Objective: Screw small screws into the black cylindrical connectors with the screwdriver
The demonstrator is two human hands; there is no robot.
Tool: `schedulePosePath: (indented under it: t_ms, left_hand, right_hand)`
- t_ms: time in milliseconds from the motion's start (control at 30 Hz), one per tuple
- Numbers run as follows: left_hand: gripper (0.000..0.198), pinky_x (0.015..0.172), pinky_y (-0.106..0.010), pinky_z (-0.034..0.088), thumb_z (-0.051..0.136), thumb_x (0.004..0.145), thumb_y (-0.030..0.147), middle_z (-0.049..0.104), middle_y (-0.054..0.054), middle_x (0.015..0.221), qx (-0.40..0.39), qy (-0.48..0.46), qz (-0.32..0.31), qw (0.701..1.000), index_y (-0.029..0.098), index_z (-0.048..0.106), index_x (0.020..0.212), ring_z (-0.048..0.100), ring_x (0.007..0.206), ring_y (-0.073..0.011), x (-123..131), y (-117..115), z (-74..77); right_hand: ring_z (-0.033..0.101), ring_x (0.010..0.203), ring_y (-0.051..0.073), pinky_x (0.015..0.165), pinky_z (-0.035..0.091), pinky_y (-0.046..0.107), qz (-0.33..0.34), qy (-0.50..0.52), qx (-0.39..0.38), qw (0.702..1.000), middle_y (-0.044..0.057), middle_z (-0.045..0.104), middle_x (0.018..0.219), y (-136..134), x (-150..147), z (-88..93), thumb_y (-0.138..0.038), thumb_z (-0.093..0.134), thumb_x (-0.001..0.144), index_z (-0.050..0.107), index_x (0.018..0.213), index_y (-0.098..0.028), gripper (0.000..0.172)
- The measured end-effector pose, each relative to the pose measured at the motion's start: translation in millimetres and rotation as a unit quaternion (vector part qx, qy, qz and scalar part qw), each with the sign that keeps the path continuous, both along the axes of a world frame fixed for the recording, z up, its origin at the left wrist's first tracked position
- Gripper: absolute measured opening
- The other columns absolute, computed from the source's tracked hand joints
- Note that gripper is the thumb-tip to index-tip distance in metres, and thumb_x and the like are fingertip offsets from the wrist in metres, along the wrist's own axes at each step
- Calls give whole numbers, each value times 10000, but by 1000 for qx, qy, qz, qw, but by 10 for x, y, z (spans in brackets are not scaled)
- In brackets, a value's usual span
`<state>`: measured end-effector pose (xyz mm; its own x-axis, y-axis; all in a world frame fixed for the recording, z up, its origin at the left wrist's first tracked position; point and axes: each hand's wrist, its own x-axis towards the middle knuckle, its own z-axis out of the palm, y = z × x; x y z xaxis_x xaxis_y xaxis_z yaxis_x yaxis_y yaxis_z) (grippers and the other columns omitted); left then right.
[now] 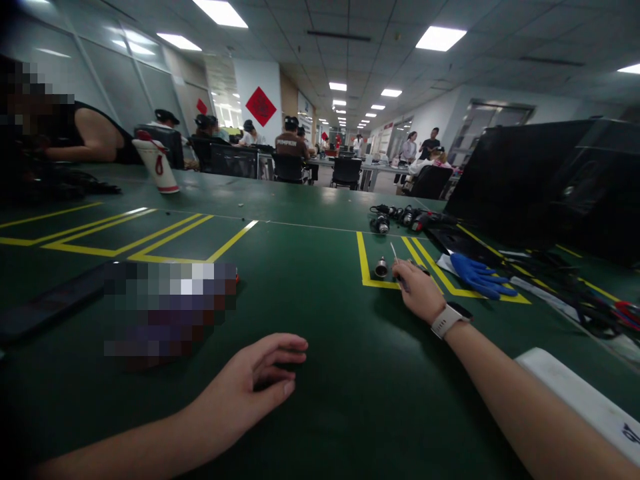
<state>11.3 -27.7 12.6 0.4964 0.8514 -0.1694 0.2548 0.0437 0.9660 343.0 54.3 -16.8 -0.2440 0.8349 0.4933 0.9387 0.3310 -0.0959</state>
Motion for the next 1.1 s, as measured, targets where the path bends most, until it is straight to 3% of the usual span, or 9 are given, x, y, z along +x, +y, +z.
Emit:
schedulePosePath:
  t_ms: [167, 300, 400, 567, 667, 833, 933, 1100]
  left_hand:
    - [387, 881, -374, 485, 545, 703, 9, 611, -101, 1112, 16, 5, -3, 1000, 155, 567, 1061, 573, 1060, -213, -8, -6, -36]
    - [361, 868, -373, 493, 540, 713, 11, 610, -106, 1100, 29, 16, -13, 999, 142, 577, 1047, 592, 1021, -207, -16, -2, -45]
    - [342, 870, -354, 493, 540, 727, 22, 603, -101, 1110, 36, 17, -21, 999, 145, 577, 1044, 587, 1028, -194, -28, 7, -44]
    - [336, 869, -336, 497, 542, 738, 47, 596, -86, 1111, 46, 21, -31, 998, 156, 573, 1054, 588, 1015, -178, -44, 13, -46]
    - [320, 832, -316, 508, 530, 726, 34, 597, -67, 1067, 76, 30, -24, 996, 174, 587, 1008, 586, 994, -177, -33, 10, -63]
    - [374, 745, -305, 517, 548, 692, 52, 517, -40, 1152, 165, 61, -44, 983, 219, 567, 1026, 577, 873, -160, -29, -35, -99]
    - [323, 843, -355, 464, 580, 662, 40, 548, -29, 1047, 237, 125, -76, 960, 210, 585, 937, 523, 952, -196, -64, -88, -41]
    - [398, 856, -379, 433, 565, 702, 42, 543, -23, 1106, 331, 195, -181, 906, 260, 559, 1035, 486, 993, -216, -144, -108, 147]
  right_hand:
    - [580, 980, 259, 904, 422, 401, -27, -39, -39, 998, 100, 624, 996, -46, -81, 51, 1, 451, 620, 507, 842, -193, 300]
    - [563, 1003, 270, 921, 393, 427, -57, -51, -29, 997, 135, 609, 1057, 29, -196, 126, -113, 473, 738, 497, 940, -167, 211]
    - [590, 910, 274, 933, 349, 478, -57, -71, -39, 995, 111, 647, 935, 159, -327, 186, -186, 480, 794, 521, 931, -172, 143]
    - [583, 782, 257, 813, 400, 434, -19, -96, -61, 993, 114, 650, 823, 228, -613, 241, -91, 512, 761, 561, 833, -156, 109]
    - [557, 808, 245, 721, 430, 359, 18, -89, -68, 994, 117, 640, 859, 41, -867, 238, -35, 492, 763, 564, 850, -156, 165]
    - [525, 848, 207, 716, 464, 321, 107, -51, -85, 989, 50, 614, 882, -587, -1437, 224, -33, 520, 764, 541, 854, -186, 179]
    - [511, 898, 212, 755, 473, 357, 205, 61, -118, 970, 61, 595, 940, -934, -1689, 203, 18, 501, 733, 540, 908, -173, 262]
    - [527, 895, 188, 781, 464, 352, 208, 239, -167, 934, 47, 577, 987, -1146, -1741, 136, 2, 558, 728, 511, 939, -190, 289]
